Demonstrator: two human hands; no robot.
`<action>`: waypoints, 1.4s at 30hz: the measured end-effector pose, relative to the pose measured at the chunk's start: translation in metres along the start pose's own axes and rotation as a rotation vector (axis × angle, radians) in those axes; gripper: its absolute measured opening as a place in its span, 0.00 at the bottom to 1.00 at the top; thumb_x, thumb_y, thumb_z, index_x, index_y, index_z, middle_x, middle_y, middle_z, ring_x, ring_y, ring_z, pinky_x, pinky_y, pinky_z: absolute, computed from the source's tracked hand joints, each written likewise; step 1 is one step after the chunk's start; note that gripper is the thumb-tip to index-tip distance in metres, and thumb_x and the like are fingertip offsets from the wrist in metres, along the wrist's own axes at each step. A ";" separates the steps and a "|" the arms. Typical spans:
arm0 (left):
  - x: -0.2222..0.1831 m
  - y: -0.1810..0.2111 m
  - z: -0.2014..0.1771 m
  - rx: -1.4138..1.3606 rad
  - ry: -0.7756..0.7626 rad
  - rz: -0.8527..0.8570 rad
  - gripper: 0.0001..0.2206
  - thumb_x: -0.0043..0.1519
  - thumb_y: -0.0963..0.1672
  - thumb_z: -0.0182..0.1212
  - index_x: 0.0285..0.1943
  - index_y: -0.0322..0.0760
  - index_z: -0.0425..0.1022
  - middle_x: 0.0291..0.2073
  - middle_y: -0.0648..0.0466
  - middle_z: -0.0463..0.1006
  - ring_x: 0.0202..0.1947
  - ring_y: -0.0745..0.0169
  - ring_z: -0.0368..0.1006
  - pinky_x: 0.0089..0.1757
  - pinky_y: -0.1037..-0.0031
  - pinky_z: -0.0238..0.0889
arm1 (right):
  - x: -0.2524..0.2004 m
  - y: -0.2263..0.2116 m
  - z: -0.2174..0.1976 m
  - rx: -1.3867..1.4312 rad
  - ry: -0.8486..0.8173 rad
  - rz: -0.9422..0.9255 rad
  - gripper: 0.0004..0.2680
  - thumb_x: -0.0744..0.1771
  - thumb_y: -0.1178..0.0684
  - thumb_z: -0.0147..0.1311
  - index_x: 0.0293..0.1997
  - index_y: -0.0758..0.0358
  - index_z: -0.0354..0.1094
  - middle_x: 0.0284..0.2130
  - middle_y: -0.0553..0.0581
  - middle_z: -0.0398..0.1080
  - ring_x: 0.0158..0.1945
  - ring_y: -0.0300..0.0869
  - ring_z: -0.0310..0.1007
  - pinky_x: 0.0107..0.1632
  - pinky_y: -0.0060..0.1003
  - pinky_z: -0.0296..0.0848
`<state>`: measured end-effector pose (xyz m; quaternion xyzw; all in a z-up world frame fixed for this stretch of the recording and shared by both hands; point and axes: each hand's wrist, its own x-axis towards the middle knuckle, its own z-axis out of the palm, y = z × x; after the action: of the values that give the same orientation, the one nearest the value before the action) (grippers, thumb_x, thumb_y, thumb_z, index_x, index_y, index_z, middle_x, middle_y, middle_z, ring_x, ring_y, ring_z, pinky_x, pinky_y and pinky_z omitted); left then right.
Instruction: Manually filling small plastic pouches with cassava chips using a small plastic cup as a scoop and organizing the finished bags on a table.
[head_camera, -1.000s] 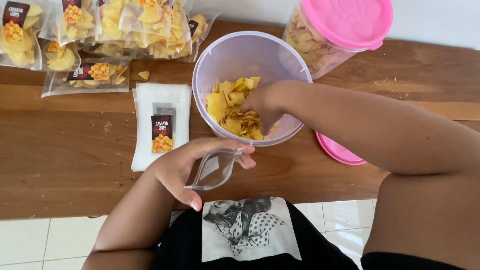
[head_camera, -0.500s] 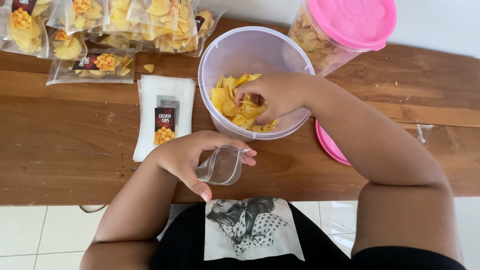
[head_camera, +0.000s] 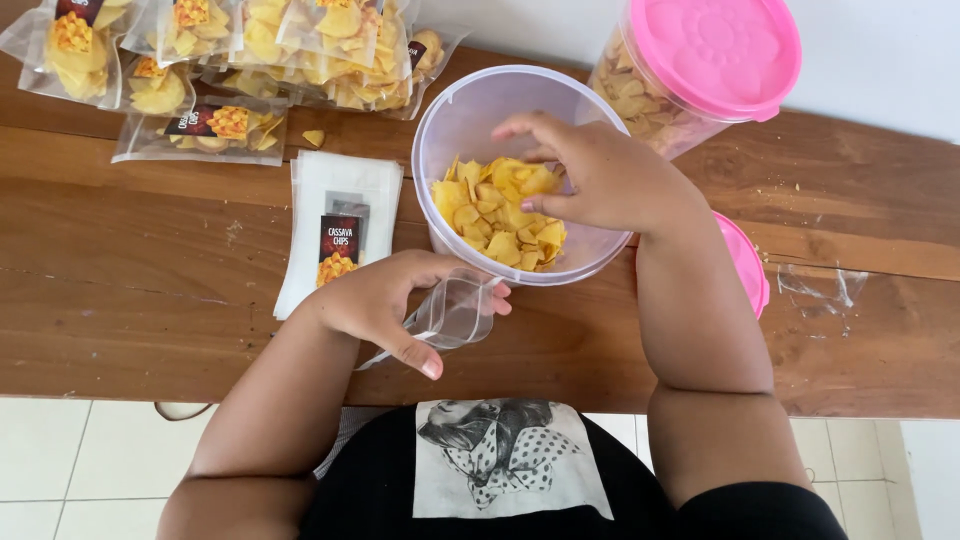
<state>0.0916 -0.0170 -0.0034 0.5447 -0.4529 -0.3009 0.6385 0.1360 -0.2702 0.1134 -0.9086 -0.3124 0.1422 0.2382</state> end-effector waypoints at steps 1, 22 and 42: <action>0.000 0.000 0.001 -0.002 0.002 0.001 0.36 0.46 0.52 0.78 0.61 0.30 0.72 0.51 0.42 0.79 0.53 0.46 0.76 0.57 0.52 0.63 | 0.000 0.005 0.003 -0.001 -0.003 0.000 0.24 0.64 0.55 0.60 0.67 0.59 0.55 0.57 0.65 0.71 0.58 0.61 0.70 0.57 0.58 0.70; -0.002 -0.014 -0.003 -0.231 0.170 0.321 0.38 0.47 0.52 0.77 0.66 0.33 0.68 0.54 0.35 0.76 0.53 0.41 0.76 0.55 0.49 0.68 | 0.004 0.031 0.032 0.211 0.399 0.088 0.10 0.64 0.52 0.70 0.47 0.57 0.76 0.34 0.54 0.74 0.39 0.36 0.75 0.41 0.29 0.78; -0.002 -0.008 0.003 -0.351 0.106 0.280 0.29 0.53 0.51 0.75 0.60 0.35 0.72 0.46 0.42 0.81 0.42 0.60 0.77 0.53 0.49 0.72 | -0.014 0.000 0.023 0.271 0.517 -0.110 0.07 0.64 0.63 0.63 0.44 0.62 0.77 0.30 0.53 0.73 0.36 0.34 0.70 0.40 0.26 0.67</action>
<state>0.0886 -0.0180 -0.0121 0.3721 -0.4306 -0.2547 0.7818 0.1163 -0.2711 0.0948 -0.8563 -0.2683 -0.0666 0.4363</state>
